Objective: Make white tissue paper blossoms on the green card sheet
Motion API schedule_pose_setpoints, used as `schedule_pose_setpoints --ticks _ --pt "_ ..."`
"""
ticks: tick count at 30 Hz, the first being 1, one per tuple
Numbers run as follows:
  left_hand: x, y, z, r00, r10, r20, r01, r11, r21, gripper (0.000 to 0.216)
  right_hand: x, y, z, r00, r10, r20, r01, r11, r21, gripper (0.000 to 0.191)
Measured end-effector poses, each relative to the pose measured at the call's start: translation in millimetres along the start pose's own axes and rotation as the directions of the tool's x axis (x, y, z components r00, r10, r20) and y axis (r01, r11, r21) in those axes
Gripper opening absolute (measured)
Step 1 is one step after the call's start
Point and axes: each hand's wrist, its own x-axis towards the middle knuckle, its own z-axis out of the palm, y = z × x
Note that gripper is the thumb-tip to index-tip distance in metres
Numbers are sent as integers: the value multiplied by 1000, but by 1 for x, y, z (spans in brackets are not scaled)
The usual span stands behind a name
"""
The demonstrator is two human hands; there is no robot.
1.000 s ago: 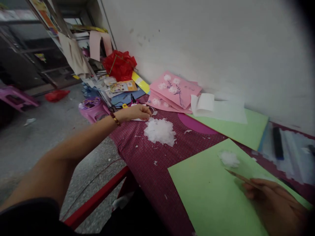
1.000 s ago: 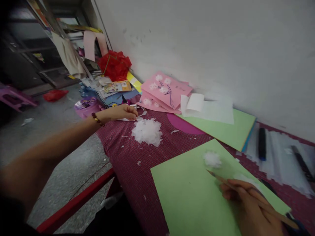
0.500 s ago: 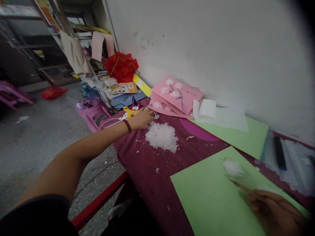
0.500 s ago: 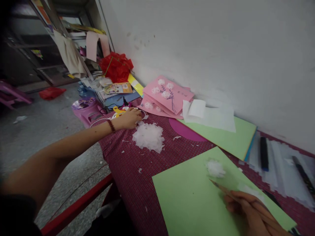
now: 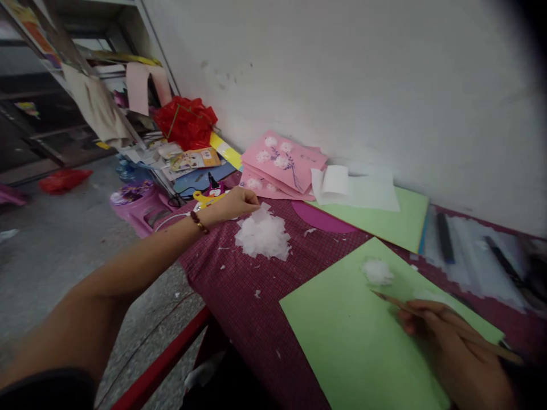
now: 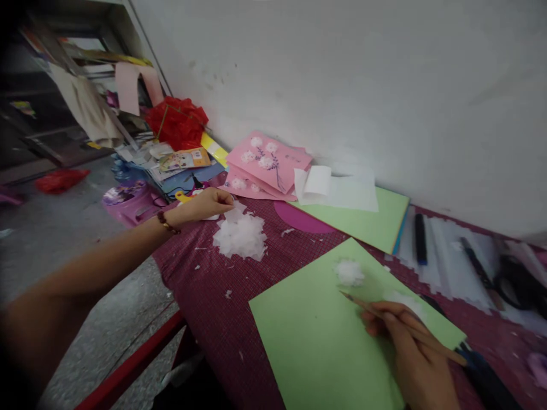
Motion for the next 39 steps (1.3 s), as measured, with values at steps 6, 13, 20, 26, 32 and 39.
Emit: schedule_pose_setpoints --ticks 6,13,20,26,32,39 --pt "3 42 30 984 41 172 -47 999 28 7 -7 -15 4 996 -43 79 30 987 155 20" --pt "26 47 47 973 177 147 -205 958 202 26 -6 -18 6 980 -140 143 134 990 50 19" --pt "37 101 78 917 134 374 -90 987 -133 20 -7 -19 6 975 -143 169 153 987 -47 19" --pt "45 120 113 844 170 510 -26 961 -277 13 -5 -22 3 995 -60 82 66 996 -68 20" --pt "48 139 153 755 283 591 -111 944 -309 11 -1 -22 3 998 -38 59 43 996 -84 22" --pt "56 145 180 681 389 621 -227 918 -325 18 0 -21 4 998 -49 43 52 997 -62 21"
